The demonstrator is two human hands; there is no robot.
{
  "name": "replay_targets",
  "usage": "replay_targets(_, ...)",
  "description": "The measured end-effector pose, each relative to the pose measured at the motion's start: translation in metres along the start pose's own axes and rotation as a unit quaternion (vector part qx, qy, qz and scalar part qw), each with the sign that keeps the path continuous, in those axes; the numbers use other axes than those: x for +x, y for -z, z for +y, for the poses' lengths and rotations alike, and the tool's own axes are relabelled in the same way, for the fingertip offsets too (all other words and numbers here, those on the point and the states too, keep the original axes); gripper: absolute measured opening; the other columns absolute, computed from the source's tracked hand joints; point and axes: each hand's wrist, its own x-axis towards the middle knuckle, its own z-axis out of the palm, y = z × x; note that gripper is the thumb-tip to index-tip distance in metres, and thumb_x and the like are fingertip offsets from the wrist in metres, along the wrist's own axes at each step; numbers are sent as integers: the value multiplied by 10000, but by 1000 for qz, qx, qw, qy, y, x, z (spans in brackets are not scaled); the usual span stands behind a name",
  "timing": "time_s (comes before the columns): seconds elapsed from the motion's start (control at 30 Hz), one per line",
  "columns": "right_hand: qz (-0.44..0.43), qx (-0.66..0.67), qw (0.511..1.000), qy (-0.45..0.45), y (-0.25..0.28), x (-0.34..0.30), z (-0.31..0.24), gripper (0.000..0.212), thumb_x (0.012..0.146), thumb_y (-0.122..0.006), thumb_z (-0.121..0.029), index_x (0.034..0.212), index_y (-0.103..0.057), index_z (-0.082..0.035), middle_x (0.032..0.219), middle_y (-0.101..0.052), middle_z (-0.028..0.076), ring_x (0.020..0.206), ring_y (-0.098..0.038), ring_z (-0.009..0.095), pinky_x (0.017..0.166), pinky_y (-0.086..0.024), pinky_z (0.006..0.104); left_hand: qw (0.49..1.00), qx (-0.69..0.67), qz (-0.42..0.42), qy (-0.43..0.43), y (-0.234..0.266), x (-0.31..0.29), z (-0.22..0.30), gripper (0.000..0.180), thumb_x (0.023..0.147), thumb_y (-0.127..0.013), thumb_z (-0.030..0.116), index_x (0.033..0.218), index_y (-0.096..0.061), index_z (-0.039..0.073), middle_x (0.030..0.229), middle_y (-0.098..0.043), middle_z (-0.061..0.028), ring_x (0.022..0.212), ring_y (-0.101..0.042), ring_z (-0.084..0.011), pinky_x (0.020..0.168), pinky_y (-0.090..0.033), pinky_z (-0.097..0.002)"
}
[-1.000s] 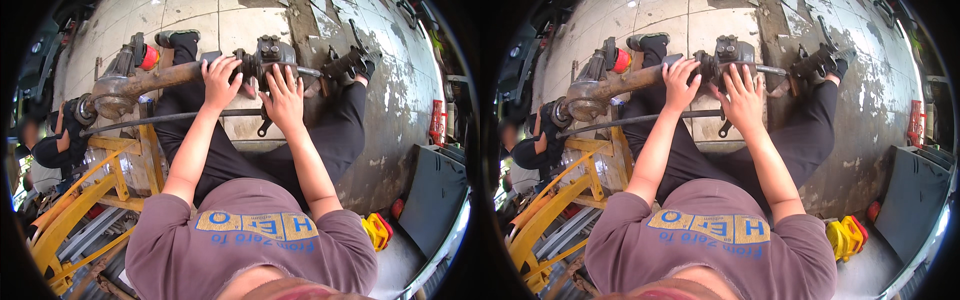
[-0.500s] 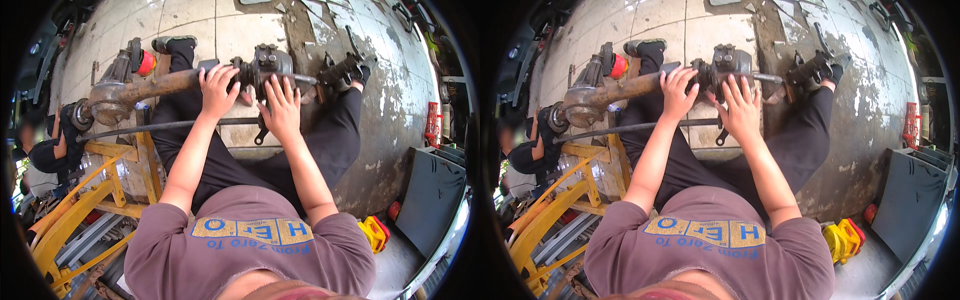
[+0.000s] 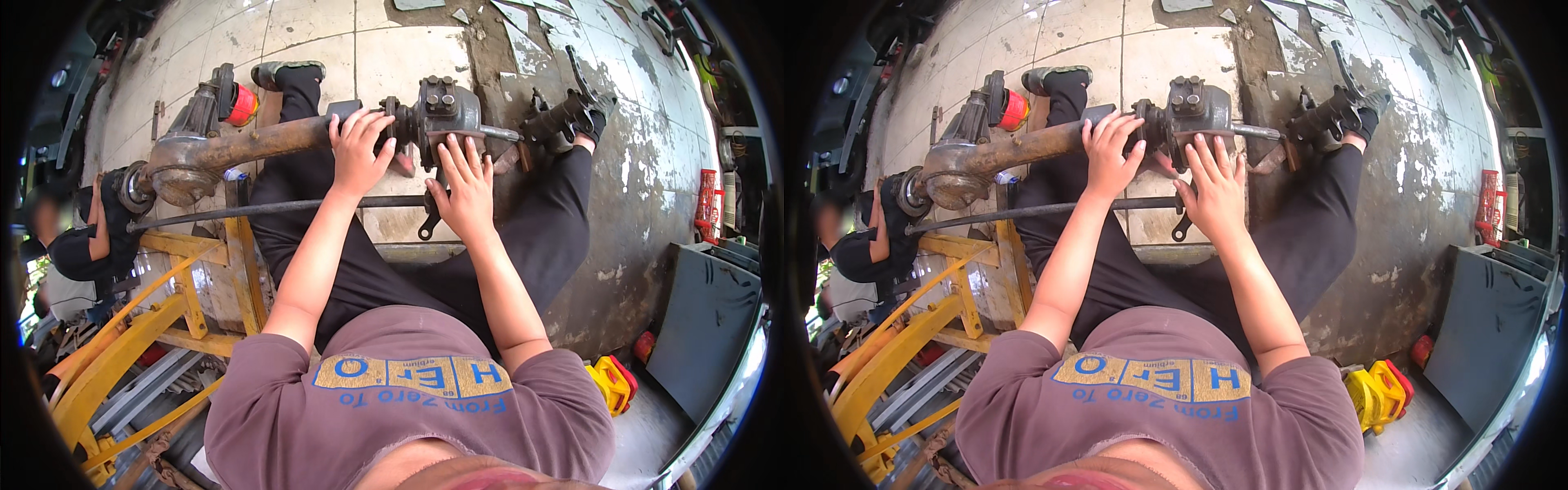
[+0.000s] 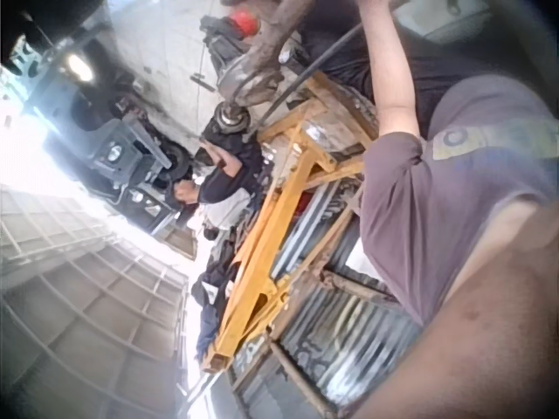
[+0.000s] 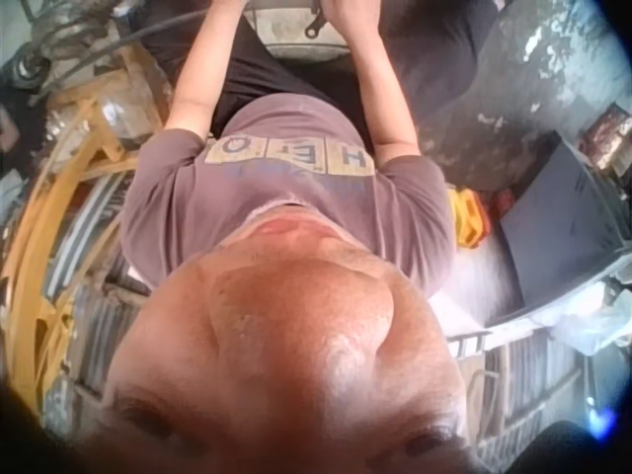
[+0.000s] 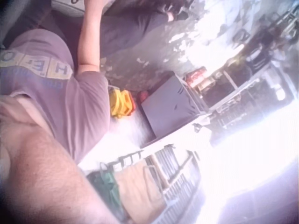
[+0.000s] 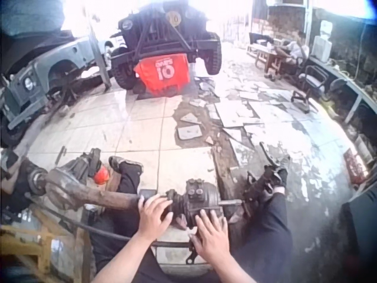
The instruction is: The person sits on the floor and repeatedly scrubs a metal axle assembly with a wire brush, focusing on the central hub and flange areas. The person holds the axle steady with one hand while brushing with the other, rotating the part to access different sides.
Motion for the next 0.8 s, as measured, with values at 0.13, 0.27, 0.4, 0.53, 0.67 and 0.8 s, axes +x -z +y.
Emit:
replay_targets(0.13,27,2,1000,10,1,28,5,716,1058,-794,-386,1698,-566,-161,1818,-485,73,1713,-374,370,1337,-294,693,1000,4,9,-8,1,15,-4,400,1012,-776,331,1394,-769,213,1436,-744,-13,1493,-594,-279,1359,-186,-658)
replay_targets(0.27,11,26,1000,-4,0,4,1,704,1057,-795,-361,1695,-574,-163,1821,-483,67,1714,-374,369,1329,-295,711,1000,-3,7,-5,-1,2,-6,391,1012,-770,337,1384,-774,216,1442,-742,-17,1497,-590,-276,1360,-177,-663)
replay_targets(0.4,31,7,999,11,0,32,8,700,1054,-799,-363,1690,-580,-169,1811,-498,79,1703,-392,376,1322,-304,717,1000,0,10,-4,0,16,-5,394,1012,-768,344,1384,-773,215,1439,-745,-12,1498,-590,-276,1366,-182,-664)
replay_targets(0.53,-3,28,1000,-7,0,0,6,706,1049,-813,-374,1686,-587,-171,1809,-503,68,1720,-370,367,1329,-292,717,1000,9,12,-13,-3,3,-5,400,1016,-762,345,1395,-767,215,1431,-749,-15,1492,-595,-267,1352,-198,-645)
replay_targets(0.67,24,46,999,0,1,13,7,687,1050,-802,-406,1654,-612,-142,1797,-516,74,1704,-394,371,1291,-309,763,1000,-5,2,-7,-1,4,-3,387,1028,-754,342,1395,-767,218,1430,-748,-16,1496,-590,-277,1358,-195,-659)
replay_targets(0.8,17,52,998,-13,0,5,8,679,1054,-797,-405,1653,-615,-143,1797,-516,77,1704,-398,368,1278,-319,776,1000,0,4,-6,-3,6,-2,382,1027,-755,332,1388,-772,208,1429,-747,-21,1496,-593,-284,1350,-198,-652)
